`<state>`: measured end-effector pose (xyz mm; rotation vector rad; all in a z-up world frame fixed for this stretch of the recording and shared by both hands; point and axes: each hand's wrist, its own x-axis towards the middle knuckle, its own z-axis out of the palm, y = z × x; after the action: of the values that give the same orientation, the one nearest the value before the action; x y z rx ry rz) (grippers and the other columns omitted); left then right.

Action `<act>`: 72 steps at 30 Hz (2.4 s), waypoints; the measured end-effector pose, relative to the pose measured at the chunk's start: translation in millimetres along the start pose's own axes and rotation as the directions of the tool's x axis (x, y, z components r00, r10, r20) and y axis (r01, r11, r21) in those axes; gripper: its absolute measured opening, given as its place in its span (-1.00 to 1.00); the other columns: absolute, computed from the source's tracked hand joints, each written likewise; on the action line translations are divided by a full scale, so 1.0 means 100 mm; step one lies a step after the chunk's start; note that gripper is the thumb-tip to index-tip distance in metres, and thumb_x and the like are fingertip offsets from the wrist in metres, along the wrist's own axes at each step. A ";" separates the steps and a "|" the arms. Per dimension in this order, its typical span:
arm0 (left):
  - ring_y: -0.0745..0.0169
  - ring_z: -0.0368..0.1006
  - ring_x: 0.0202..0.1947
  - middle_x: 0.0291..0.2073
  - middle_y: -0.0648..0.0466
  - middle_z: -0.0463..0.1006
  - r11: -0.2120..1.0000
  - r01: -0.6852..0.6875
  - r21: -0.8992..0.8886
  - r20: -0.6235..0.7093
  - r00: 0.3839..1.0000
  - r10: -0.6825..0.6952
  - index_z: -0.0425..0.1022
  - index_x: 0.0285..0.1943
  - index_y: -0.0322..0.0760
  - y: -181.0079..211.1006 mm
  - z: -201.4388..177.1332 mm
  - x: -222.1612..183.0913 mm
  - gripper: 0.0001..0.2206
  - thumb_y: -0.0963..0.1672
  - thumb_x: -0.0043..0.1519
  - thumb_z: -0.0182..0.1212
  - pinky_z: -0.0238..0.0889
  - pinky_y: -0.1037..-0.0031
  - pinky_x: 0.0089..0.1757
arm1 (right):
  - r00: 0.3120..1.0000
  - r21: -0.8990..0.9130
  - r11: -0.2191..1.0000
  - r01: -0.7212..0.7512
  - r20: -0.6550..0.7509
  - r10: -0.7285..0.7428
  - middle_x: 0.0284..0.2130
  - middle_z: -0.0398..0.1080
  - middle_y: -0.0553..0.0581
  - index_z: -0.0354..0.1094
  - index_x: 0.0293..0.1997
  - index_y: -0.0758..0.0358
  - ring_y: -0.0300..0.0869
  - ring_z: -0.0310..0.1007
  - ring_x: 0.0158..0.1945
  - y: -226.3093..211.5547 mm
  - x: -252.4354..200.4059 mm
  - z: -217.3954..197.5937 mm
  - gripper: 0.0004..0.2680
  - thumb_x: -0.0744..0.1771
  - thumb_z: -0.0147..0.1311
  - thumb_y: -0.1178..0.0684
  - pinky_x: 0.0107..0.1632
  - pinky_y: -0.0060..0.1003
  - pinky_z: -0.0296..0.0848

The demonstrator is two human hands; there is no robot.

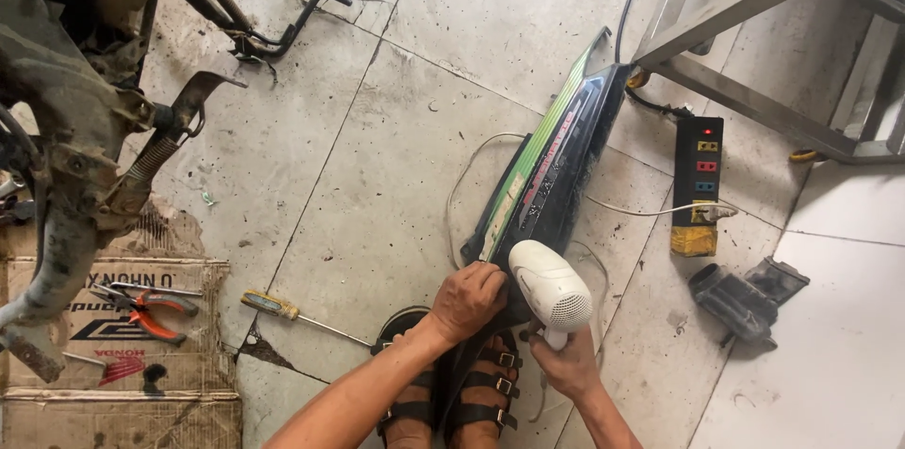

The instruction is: Using a hair dryer to heat a motorcycle fairing and smoothing it with hands

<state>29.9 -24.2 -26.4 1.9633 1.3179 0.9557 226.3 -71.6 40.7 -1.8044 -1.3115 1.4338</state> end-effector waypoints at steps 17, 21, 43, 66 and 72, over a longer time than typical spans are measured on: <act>0.08 0.37 -0.37 -0.36 0.00 0.41 0.997 0.050 -0.051 -0.049 0.997 -0.052 0.34 -0.31 -0.29 0.03 0.05 -0.18 -0.84 -0.24 0.05 0.28 0.33 0.35 -0.29 | 0.999 -0.042 0.998 -0.044 0.020 0.045 -0.40 0.55 0.14 0.42 0.04 0.39 -0.17 0.51 -0.40 0.10 -0.23 -0.06 -0.62 0.12 0.13 0.31 -0.34 -0.33 0.49; 0.13 0.36 -0.41 -0.39 0.01 0.40 0.997 0.065 -0.031 -0.067 0.996 -0.067 0.34 -0.29 -0.29 0.01 0.12 -0.21 -0.87 -0.25 0.10 0.23 0.33 0.39 -0.35 | 0.999 -0.120 0.992 -0.036 -0.013 0.035 -0.45 0.53 0.13 0.46 -0.16 0.37 -0.18 0.46 -0.48 0.11 -0.28 -0.06 -0.74 0.11 0.17 0.29 -0.40 -0.32 0.45; 0.23 0.37 -0.56 -0.37 0.07 0.50 0.835 0.461 -0.299 0.027 0.879 -0.475 0.43 -0.18 -0.26 -0.29 0.13 -0.53 -0.95 -0.21 0.23 0.13 0.33 0.41 -0.44 | 0.999 0.049 0.999 0.003 -0.038 -0.001 -0.40 0.49 0.12 0.36 0.16 0.41 -0.10 0.58 -0.18 0.04 -0.29 0.00 -0.55 0.13 0.11 0.37 -0.18 -0.29 0.51; 0.28 0.52 -0.40 -0.27 0.09 0.68 0.929 0.315 -0.194 0.046 0.949 -0.312 0.61 -0.23 -0.25 -0.22 -0.10 -0.27 -0.96 -0.19 0.19 0.31 0.46 0.51 -0.33 | 0.998 -0.004 0.999 0.044 -0.049 -0.044 -0.43 0.55 0.15 0.43 0.01 0.45 -0.18 0.51 -0.43 -0.07 -0.23 0.01 -0.63 0.12 0.09 0.32 -0.37 -0.34 0.49; 0.17 0.49 -0.32 -0.28 0.08 0.58 0.983 0.135 -0.128 0.092 0.988 -0.123 0.59 -0.23 -0.31 0.01 -0.28 -0.14 -0.90 -0.22 0.10 0.32 0.42 0.41 -0.27 | 0.996 -0.073 0.996 0.043 -0.072 -0.048 -0.42 0.55 0.15 0.43 -0.01 0.44 -0.17 0.50 -0.40 -0.14 -0.21 0.01 -0.65 0.12 0.09 0.30 -0.31 -0.31 0.49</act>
<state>3.8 -35.7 -12.5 1.7750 1.2833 0.8666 220.0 -85.1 61.2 -1.8427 -1.3736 1.2990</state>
